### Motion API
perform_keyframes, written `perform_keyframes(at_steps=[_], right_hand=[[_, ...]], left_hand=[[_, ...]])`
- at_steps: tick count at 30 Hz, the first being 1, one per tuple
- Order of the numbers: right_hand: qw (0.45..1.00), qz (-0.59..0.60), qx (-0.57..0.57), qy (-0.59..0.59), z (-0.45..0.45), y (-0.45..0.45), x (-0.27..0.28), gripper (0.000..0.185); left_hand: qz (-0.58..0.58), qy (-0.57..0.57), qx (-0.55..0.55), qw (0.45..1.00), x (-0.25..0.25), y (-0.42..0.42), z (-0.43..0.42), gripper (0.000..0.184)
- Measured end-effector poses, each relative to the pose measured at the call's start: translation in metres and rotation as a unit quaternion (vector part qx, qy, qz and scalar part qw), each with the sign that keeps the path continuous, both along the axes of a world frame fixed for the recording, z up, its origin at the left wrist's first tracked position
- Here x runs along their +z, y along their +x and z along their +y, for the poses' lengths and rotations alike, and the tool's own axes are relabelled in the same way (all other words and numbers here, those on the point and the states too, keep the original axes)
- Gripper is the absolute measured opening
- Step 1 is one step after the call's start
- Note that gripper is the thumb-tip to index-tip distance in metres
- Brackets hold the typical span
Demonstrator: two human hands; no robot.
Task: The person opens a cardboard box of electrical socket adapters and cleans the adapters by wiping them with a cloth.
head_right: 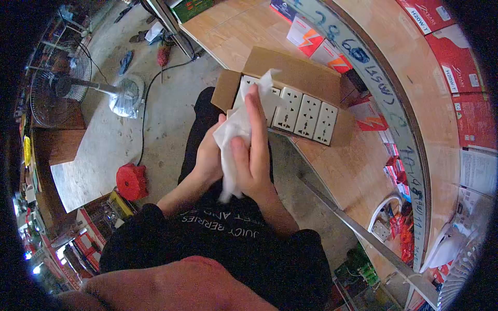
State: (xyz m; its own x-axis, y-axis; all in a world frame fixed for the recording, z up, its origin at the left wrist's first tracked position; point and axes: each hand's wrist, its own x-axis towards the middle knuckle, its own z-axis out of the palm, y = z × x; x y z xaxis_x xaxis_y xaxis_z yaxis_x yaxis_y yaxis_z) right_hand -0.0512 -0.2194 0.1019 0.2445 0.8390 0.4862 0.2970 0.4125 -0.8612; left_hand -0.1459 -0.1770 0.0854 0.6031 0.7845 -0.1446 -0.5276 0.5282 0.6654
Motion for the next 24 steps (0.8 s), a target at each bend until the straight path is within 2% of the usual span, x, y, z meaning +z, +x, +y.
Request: perform_keyframes(at_steps=[1, 3, 4, 5, 7, 8, 9, 11, 13, 15, 16, 17, 19, 21, 23, 24], right_hand=[[1.000, 0.022, 0.015, 0.000, 0.002, 0.000, 0.005, 0.054], [1.000, -0.015, 0.012, 0.015, 0.007, -0.008, -0.002, 0.070], [0.997, 0.021, 0.065, 0.033, 0.008, -0.012, -0.001, 0.060], [0.994, 0.055, 0.087, -0.026, -0.003, -0.016, 0.006, 0.062], [0.991, 0.057, 0.118, -0.023, -0.010, -0.024, -0.003, 0.063], [0.991, 0.052, 0.121, -0.030, -0.015, -0.023, -0.002, 0.060], [0.991, 0.052, 0.121, -0.030, -0.018, -0.024, -0.004, 0.060], [0.990, 0.023, 0.124, -0.059, -0.022, -0.026, -0.008, 0.058], [0.992, 0.024, 0.113, -0.059, -0.026, -0.030, -0.009, 0.056], [0.995, -0.053, 0.086, -0.021, -0.031, -0.034, -0.021, 0.055], [0.996, -0.053, 0.067, -0.017, -0.033, -0.036, -0.022, 0.054], [0.996, -0.055, 0.066, -0.015, -0.032, -0.034, -0.022, 0.054], [0.997, -0.058, 0.051, -0.001, -0.030, -0.031, -0.021, 0.050], [0.998, -0.043, 0.048, 0.005, -0.027, -0.024, -0.018, 0.045], [0.999, -0.027, 0.046, 0.011, -0.020, -0.021, -0.013, 0.042], [0.999, -0.040, 0.007, 0.019, -0.016, -0.019, -0.009, 0.042]], left_hand=[[0.003, 0.003, 0.017, 1.000, 0.001, 0.000, -0.003, 0.050], [0.010, 0.008, 0.050, 0.999, 0.001, 0.001, -0.006, 0.049], [0.033, 0.097, 0.091, 0.991, -0.003, -0.001, -0.004, 0.057], [0.032, 0.099, 0.090, 0.990, -0.001, -0.003, -0.001, 0.057], [0.096, 0.236, 0.118, 0.960, 0.003, -0.007, 0.006, 0.074], [0.093, 0.242, 0.119, 0.958, -0.001, -0.010, 0.009, 0.075], [0.093, 0.242, 0.119, 0.958, 0.001, -0.009, 0.009, 0.075], [0.017, 0.149, 0.137, 0.979, 0.011, -0.006, 0.010, 0.073], [0.020, 0.177, 0.128, 0.976, 0.016, -0.007, 0.017, 0.068], [-0.034, 0.023, 0.114, 0.993, 0.023, -0.003, 0.017, 0.062], [-0.048, 0.007, 0.130, 0.990, 0.020, -0.001, 0.015, 0.054], [-0.050, 0.009, 0.129, 0.990, 0.014, -0.003, 0.015, 0.054], [0.071, 0.049, 0.095, 0.992, 0.005, -0.011, 0.018, 0.053], [0.070, 0.078, 0.090, 0.990, 0.011, -0.010, 0.016, 0.054], [-0.005, 0.081, 0.088, 0.993, 0.026, -0.004, 0.010, 0.051], [-0.014, 0.070, 0.060, 0.996, 0.022, -0.006, 0.009, 0.053]])
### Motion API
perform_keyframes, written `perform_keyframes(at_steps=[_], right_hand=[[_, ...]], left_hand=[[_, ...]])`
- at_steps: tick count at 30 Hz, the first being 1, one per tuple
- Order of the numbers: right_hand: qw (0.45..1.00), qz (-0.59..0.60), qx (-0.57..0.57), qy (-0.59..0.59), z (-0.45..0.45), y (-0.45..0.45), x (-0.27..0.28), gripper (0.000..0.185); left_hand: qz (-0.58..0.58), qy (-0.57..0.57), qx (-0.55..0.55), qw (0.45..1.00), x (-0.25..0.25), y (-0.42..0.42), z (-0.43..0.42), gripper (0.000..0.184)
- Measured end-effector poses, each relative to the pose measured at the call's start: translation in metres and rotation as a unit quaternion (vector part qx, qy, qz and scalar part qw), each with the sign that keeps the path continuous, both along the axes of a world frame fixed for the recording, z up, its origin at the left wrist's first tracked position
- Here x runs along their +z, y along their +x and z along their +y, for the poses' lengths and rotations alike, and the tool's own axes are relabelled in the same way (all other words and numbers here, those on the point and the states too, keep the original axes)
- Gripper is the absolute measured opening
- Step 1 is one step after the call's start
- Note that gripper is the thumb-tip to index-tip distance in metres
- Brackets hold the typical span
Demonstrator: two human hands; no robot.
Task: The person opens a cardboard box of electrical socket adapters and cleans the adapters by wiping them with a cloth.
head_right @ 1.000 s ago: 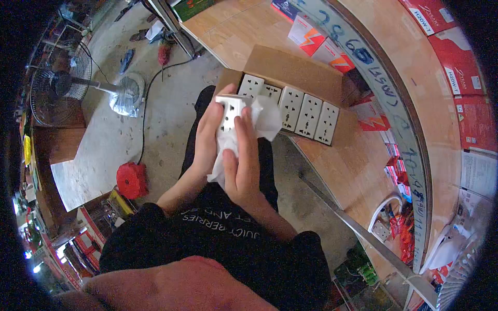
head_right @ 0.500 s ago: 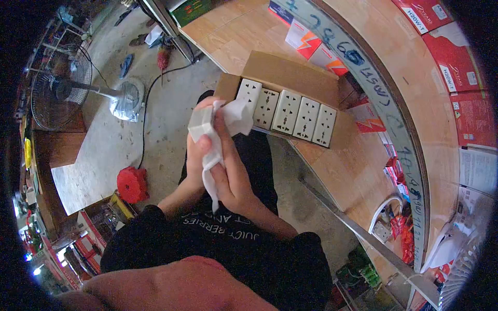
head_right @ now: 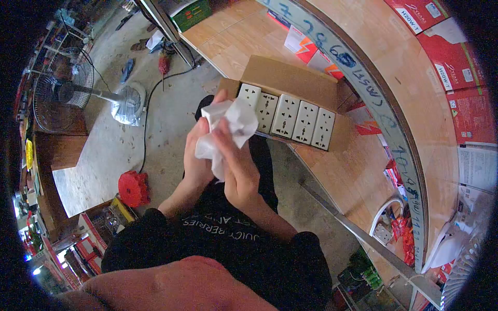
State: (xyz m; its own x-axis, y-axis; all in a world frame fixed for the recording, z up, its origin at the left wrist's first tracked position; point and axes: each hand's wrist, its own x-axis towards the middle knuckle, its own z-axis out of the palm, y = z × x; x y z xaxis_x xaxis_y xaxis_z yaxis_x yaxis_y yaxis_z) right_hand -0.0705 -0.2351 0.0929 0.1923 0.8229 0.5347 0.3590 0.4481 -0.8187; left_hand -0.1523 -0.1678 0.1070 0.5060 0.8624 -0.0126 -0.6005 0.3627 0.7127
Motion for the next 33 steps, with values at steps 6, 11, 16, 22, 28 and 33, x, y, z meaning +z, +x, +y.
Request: perform_keyframes(at_steps=[6, 11, 16, 22, 28, 33], right_hand=[[0.994, 0.015, -0.106, 0.025, 0.023, 0.010, 0.011, 0.039], [0.989, 0.112, -0.095, -0.011, 0.012, 0.002, 0.001, 0.037], [0.977, 0.209, -0.025, -0.024, -0.009, -0.005, -0.030, 0.040], [0.885, 0.465, -0.023, 0.003, 0.005, 0.009, -0.033, 0.048], [0.872, 0.488, -0.003, -0.037, -0.004, 0.003, -0.031, 0.047], [0.856, 0.502, 0.039, -0.116, -0.018, -0.016, -0.042, 0.048]], left_hand=[[0.080, 0.078, 0.040, 0.993, -0.004, 0.010, -0.019, 0.054], [0.018, 0.030, 0.067, 0.997, -0.004, 0.009, -0.008, 0.054], [-0.039, -0.064, 0.085, 0.994, 0.006, 0.010, 0.011, 0.058], [0.146, 0.016, -0.032, 0.989, -0.027, 0.009, -0.009, 0.061], [0.097, 0.101, 0.008, 0.990, -0.008, 0.017, -0.011, 0.057], [-0.036, -0.030, 0.040, 0.998, 0.016, 0.014, 0.013, 0.057]])
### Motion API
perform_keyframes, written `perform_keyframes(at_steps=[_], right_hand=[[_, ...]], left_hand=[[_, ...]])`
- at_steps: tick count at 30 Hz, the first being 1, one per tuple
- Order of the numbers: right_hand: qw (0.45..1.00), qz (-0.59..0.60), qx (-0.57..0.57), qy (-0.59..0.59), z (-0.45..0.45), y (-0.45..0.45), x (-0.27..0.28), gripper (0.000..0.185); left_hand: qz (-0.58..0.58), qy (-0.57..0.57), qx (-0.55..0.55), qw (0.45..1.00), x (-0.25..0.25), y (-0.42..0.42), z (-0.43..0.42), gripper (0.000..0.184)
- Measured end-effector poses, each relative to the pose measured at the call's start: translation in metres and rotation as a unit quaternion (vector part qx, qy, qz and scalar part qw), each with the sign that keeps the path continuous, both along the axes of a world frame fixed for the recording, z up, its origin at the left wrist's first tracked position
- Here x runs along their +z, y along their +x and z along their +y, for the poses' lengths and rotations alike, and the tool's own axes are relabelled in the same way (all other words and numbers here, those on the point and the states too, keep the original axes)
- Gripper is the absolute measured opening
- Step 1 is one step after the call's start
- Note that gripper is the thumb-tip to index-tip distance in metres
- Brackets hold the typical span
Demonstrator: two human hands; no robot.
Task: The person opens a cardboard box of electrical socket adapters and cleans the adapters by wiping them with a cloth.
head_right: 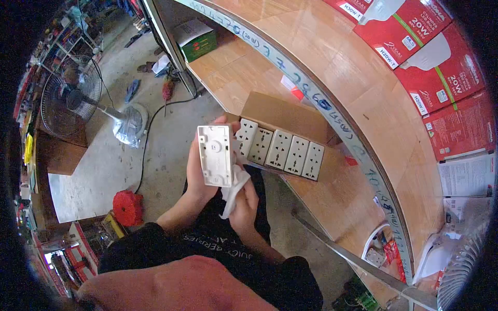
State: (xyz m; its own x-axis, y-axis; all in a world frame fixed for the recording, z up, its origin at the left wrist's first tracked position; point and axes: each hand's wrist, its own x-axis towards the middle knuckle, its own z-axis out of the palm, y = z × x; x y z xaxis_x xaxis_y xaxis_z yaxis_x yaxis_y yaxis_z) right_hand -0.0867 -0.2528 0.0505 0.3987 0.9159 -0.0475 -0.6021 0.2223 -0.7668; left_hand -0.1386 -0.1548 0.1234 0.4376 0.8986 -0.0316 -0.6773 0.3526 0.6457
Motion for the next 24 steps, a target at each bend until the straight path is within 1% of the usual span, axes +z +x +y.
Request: perform_keyframes(at_steps=[1, 2, 3, 4, 5, 6, 7, 8, 9, 10, 11, 12, 13, 14, 15, 16, 17, 18, 20, 21, 22, 23, 24], right_hand=[[0.999, -0.043, -0.029, 0.013, 0.001, -0.004, 0.009, 0.048], [0.994, -0.085, -0.058, 0.026, 0.001, -0.006, 0.014, 0.048], [0.986, -0.135, -0.101, 0.014, -0.002, -0.004, 0.007, 0.048], [0.985, -0.135, -0.103, 0.014, -0.003, 0.001, 0.001, 0.048], [0.978, -0.156, -0.133, 0.032, -0.003, 0.007, -0.005, 0.048], [0.970, -0.177, -0.162, 0.049, -0.001, 0.013, -0.004, 0.048], [0.982, -0.105, -0.149, 0.051, 0.002, 0.018, 0.007, 0.049], [0.982, -0.107, -0.148, 0.051, 0.007, 0.021, 0.020, 0.049], [0.969, -0.166, -0.171, 0.066, 0.014, 0.024, 0.037, 0.050], [0.961, -0.198, -0.181, 0.069, 0.016, 0.027, 0.040, 0.050], [0.952, -0.229, -0.191, 0.072, 0.018, 0.030, 0.043, 0.051], [0.951, -0.231, -0.189, 0.074, 0.017, 0.028, 0.044, 0.051], [0.956, -0.231, -0.160, 0.079, 0.015, 0.024, 0.044, 0.050], [0.960, -0.231, -0.130, 0.085, 0.013, 0.020, 0.044, 0.050], [0.959, -0.233, -0.131, 0.091, 0.010, 0.019, 0.042, 0.050], [0.949, -0.285, -0.103, 0.084, 0.005, 0.017, 0.035, 0.046], [0.936, -0.337, -0.075, 0.076, 0.000, 0.015, 0.028, 0.043], [0.919, -0.386, -0.048, 0.066, -0.005, 0.013, 0.022, 0.042], [0.919, -0.384, -0.050, 0.070, -0.010, 0.009, 0.016, 0.042], [0.920, -0.382, -0.051, 0.072, -0.010, 0.006, 0.016, 0.042], [0.921, -0.379, -0.051, 0.072, -0.008, 0.004, 0.016, 0.043], [0.920, -0.370, -0.098, 0.087, -0.005, 0.001, 0.017, 0.042], [0.919, -0.370, -0.099, 0.088, -0.004, 0.003, 0.020, 0.042]], left_hand=[[-0.005, -0.004, -0.033, 0.999, 0.000, -0.004, 0.001, 0.057], [-0.004, -0.004, -0.034, 0.999, -0.002, -0.004, -0.001, 0.057], [-0.018, -0.006, -0.071, 0.997, -0.006, -0.003, -0.006, 0.057], [-0.031, -0.009, -0.108, 0.994, -0.008, -0.002, -0.011, 0.057], [-0.075, -0.032, -0.130, 0.988, -0.008, 0.000, -0.019, 0.058], [-0.012, 0.026, -0.108, 0.994, -0.009, 0.004, -0.026, 0.066], [-0.010, 0.081, -0.108, 0.991, -0.018, 0.004, -0.030, 0.067], [-0.008, 0.136, -0.107, 0.985, -0.029, 0.004, -0.033, 0.068], [0.013, 0.114, -0.147, 0.982, -0.033, 0.001, -0.033, 0.075], [0.011, 0.114, -0.145, 0.983, -0.028, 0.002, -0.036, 0.075], [-0.008, 0.065, -0.142, 0.988, -0.021, 0.005, -0.038, 0.075], [-0.026, 0.016, -0.140, 0.990, -0.016, 0.007, -0.040, 0.076], [-0.038, -0.007, -0.158, 0.987, -0.018, 0.004, -0.038, 0.073], [-0.039, -0.003, -0.157, 0.987, -0.018, 0.000, -0.035, 0.073], [-0.058, -0.065, -0.151, 0.985, -0.018, -0.003, -0.030, 0.071], [-0.077, -0.127, -0.145, 0.978, -0.018, -0.003, -0.026, 0.070], [-0.122, -0.097, -0.104, 0.982, -0.021, 0.002, -0.018, 0.065], [-0.196, -0.107, -0.141, 0.965, -0.028, -0.004, -0.009, 0.065], [-0.082, -0.126, -0.064, 0.987, -0.002, -0.003, -0.005, 0.064], [-0.068, -0.132, -0.054, 0.987, -0.004, -0.004, -0.001, 0.064], [-0.069, -0.129, -0.055, 0.988, -0.008, -0.005, 0.001, 0.064], [-0.097, -0.115, -0.100, 0.984, -0.014, -0.006, 0.000, 0.064], [-0.125, -0.102, -0.144, 0.976, -0.017, -0.006, 0.000, 0.064]])
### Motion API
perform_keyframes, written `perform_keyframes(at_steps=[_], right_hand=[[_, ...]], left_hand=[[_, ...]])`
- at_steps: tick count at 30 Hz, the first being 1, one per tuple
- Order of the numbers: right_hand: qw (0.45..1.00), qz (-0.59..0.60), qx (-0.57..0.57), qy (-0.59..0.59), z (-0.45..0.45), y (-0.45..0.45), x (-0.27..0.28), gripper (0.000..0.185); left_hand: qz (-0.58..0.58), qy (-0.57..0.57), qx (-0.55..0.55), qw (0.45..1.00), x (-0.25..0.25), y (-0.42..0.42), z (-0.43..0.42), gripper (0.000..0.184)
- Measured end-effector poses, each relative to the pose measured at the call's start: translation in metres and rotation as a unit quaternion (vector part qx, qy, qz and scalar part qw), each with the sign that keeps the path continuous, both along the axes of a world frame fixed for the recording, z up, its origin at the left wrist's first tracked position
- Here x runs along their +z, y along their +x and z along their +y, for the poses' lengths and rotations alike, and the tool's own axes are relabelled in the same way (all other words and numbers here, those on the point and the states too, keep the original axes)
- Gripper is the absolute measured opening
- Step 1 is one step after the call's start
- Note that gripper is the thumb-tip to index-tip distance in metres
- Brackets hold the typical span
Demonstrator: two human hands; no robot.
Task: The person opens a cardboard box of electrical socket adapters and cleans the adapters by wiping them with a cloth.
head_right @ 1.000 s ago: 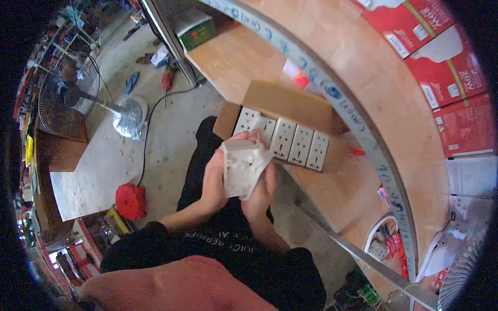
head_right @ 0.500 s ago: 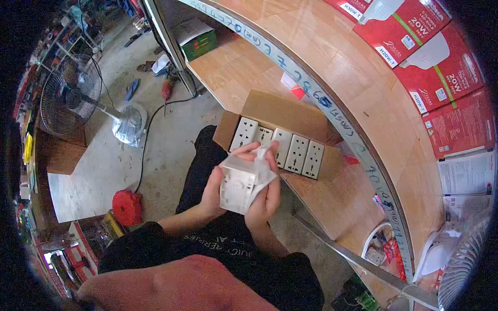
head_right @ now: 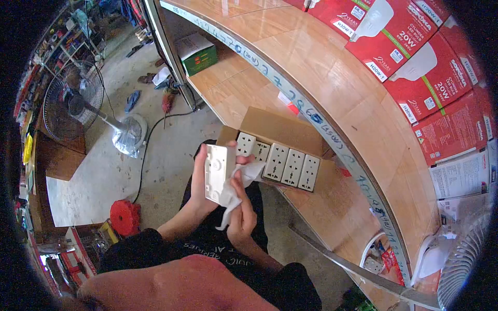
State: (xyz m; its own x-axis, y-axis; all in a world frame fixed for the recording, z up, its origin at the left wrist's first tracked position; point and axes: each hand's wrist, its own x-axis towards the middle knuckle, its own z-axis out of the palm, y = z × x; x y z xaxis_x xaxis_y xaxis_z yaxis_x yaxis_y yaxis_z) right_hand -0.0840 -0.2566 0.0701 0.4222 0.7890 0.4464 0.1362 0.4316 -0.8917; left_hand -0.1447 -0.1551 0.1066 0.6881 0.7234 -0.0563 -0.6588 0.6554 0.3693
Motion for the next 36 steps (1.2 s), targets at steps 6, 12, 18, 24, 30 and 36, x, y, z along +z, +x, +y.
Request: perform_keyframes(at_steps=[6, 12, 18, 24, 30, 36], right_hand=[[0.997, -0.007, -0.082, -0.011, 0.012, 0.014, 0.013, 0.040], [0.999, -0.033, -0.021, -0.031, 0.008, 0.014, 0.009, 0.038], [0.998, -0.058, -0.010, -0.008, -0.010, -0.006, -0.003, 0.040], [0.986, -0.162, -0.031, 0.005, -0.004, 0.001, 0.000, 0.037], [0.983, -0.176, -0.043, -0.034, 0.016, 0.016, 0.020, 0.038], [0.988, -0.116, -0.089, -0.040, 0.015, 0.027, 0.024, 0.035]], left_hand=[[0.047, -0.049, -0.039, 0.997, -0.007, 0.004, -0.018, 0.063], [0.010, -0.101, -0.029, 0.994, -0.017, 0.003, -0.008, 0.061], [0.011, -0.108, 0.031, 0.994, 0.001, -0.004, 0.009, 0.056], [0.128, -0.024, 0.090, 0.987, -0.009, 0.002, -0.010, 0.044], [0.192, 0.144, 0.028, 0.970, -0.013, 0.004, -0.022, 0.044], [0.236, 0.163, 0.042, 0.957, -0.019, 0.008, -0.032, 0.037]])
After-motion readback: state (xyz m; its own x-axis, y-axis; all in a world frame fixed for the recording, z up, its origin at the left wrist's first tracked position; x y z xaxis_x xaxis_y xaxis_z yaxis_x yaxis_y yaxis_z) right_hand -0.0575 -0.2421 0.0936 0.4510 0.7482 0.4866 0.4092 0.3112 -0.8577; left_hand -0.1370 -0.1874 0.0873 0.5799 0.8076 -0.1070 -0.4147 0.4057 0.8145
